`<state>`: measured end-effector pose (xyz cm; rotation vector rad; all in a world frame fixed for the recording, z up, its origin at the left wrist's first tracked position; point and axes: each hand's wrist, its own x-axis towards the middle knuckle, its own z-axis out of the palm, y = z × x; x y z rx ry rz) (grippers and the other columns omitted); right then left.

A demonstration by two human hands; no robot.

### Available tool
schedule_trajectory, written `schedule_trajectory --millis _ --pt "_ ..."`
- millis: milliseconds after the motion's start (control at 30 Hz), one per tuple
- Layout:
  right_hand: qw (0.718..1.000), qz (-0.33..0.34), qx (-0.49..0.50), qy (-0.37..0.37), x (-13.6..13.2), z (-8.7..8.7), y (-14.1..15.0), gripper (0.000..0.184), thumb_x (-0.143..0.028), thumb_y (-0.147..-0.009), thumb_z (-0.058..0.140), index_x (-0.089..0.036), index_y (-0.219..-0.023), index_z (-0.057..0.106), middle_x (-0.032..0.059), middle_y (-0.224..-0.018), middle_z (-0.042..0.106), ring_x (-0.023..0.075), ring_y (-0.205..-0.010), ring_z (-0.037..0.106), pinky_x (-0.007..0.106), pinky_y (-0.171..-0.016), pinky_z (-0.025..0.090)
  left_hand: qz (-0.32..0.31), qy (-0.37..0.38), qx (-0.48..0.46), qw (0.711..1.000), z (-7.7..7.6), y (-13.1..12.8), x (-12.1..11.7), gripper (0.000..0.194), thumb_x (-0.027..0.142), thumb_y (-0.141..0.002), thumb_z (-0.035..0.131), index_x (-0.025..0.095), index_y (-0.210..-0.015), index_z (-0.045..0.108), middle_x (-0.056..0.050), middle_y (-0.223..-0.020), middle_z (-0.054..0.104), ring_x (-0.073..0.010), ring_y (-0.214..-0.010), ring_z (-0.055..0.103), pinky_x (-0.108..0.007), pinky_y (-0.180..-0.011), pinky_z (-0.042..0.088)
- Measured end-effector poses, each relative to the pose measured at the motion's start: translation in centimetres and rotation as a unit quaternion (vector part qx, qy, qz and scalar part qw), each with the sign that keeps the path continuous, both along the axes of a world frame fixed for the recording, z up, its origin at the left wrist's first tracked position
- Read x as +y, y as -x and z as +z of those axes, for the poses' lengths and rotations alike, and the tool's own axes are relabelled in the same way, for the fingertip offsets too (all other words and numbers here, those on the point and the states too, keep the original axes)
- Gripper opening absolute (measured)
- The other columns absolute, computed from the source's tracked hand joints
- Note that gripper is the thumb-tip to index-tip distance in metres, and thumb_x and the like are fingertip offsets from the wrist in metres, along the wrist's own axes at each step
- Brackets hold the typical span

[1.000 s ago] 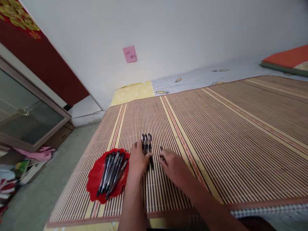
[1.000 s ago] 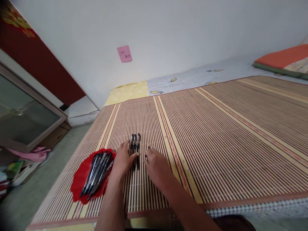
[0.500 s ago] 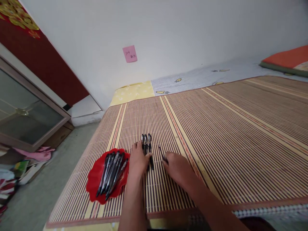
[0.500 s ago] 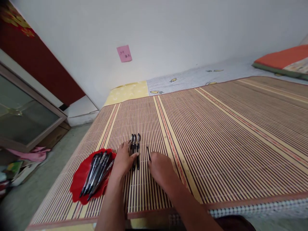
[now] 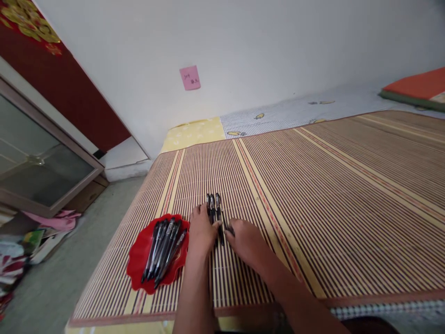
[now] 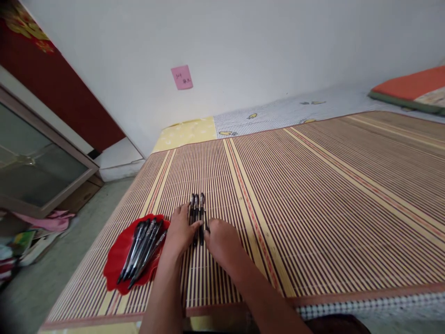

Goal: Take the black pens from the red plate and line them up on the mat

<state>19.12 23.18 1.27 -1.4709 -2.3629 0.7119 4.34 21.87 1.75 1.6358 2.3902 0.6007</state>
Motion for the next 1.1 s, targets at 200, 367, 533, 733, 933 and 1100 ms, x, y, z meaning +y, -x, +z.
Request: schedule_trajectory --millis 200,367,533,733,933,1100 --pt "0.995 0.064 0.073 0.009 -0.1 -0.1 -2.2 0.026 -0.010 -0.077 0.072 -0.016 -0.099 0.060 0.0076 -0.104 0.067 0.0207 -0.095 0.064 0.030 -0.080 0.044 -0.001 -0.004 -0.003 1.000 -0.1 0.1 -0.1 0.065 0.020 -0.079 0.076 0.014 -0.137 0.047 -0.016 -0.136 0.053 -0.0328 -0.131 0.048 -0.044 -0.110 0.038" --pt "0.994 0.087 0.055 0.026 -0.4 -0.1 -2.5 0.033 -0.009 -0.075 0.077 -0.016 -0.105 0.064 0.0079 -0.107 0.064 0.0227 -0.098 0.064 0.033 -0.085 0.045 0.002 -0.005 0.006 1.000 -0.2 0.0 0.0 0.064 0.021 -0.078 0.077 0.017 -0.136 0.048 -0.014 -0.135 0.055 -0.0324 -0.129 0.049 -0.044 -0.108 0.039" --pt "0.995 0.086 0.046 0.020 -0.4 -0.4 -2.0 0.032 -0.013 -0.078 0.078 -0.016 -0.107 0.064 0.0079 -0.107 0.064 0.0235 -0.099 0.065 0.034 -0.085 0.045 0.005 0.006 0.005 1.000 -0.1 0.0 0.1 0.066 0.021 -0.078 0.078 0.015 -0.137 0.048 -0.016 -0.136 0.054 -0.0329 -0.130 0.049 -0.044 -0.110 0.037" --pt "0.994 0.091 0.058 0.029 -0.4 -0.2 -1.8 0.032 -0.013 -0.079 0.077 -0.016 -0.108 0.065 0.0079 -0.107 0.064 0.0230 -0.100 0.065 0.032 -0.084 0.045 -0.005 -0.008 -0.006 1.000 -0.3 0.2 0.0 0.064 0.021 -0.079 0.077 0.014 -0.136 0.049 -0.016 -0.135 0.054 -0.0319 -0.130 0.049 -0.043 -0.110 0.038" --pt "0.994 0.091 0.055 0.007 -0.6 -0.4 -1.7 0.027 -0.015 -0.080 0.076 -0.017 -0.105 0.066 0.0071 -0.103 0.065 0.0218 -0.094 0.064 0.031 -0.080 0.044 0.000 -0.002 -0.008 1.000 -0.3 0.2 0.1 0.066 0.021 -0.078 0.078 0.013 -0.137 0.048 -0.017 -0.136 0.054 -0.0323 -0.130 0.049 -0.043 -0.109 0.038" --pt "0.994 0.090 0.055 0.008 -0.6 -0.4 -1.6 0.026 -0.015 -0.081 0.076 -0.016 -0.105 0.067 0.0072 -0.102 0.065 0.0221 -0.094 0.065 0.032 -0.079 0.044 -0.003 -0.006 -0.008 1.000 -0.2 0.2 0.0 0.066 0.020 -0.078 0.078 0.014 -0.137 0.048 -0.016 -0.135 0.054 -0.0326 -0.129 0.049 -0.044 -0.109 0.039"
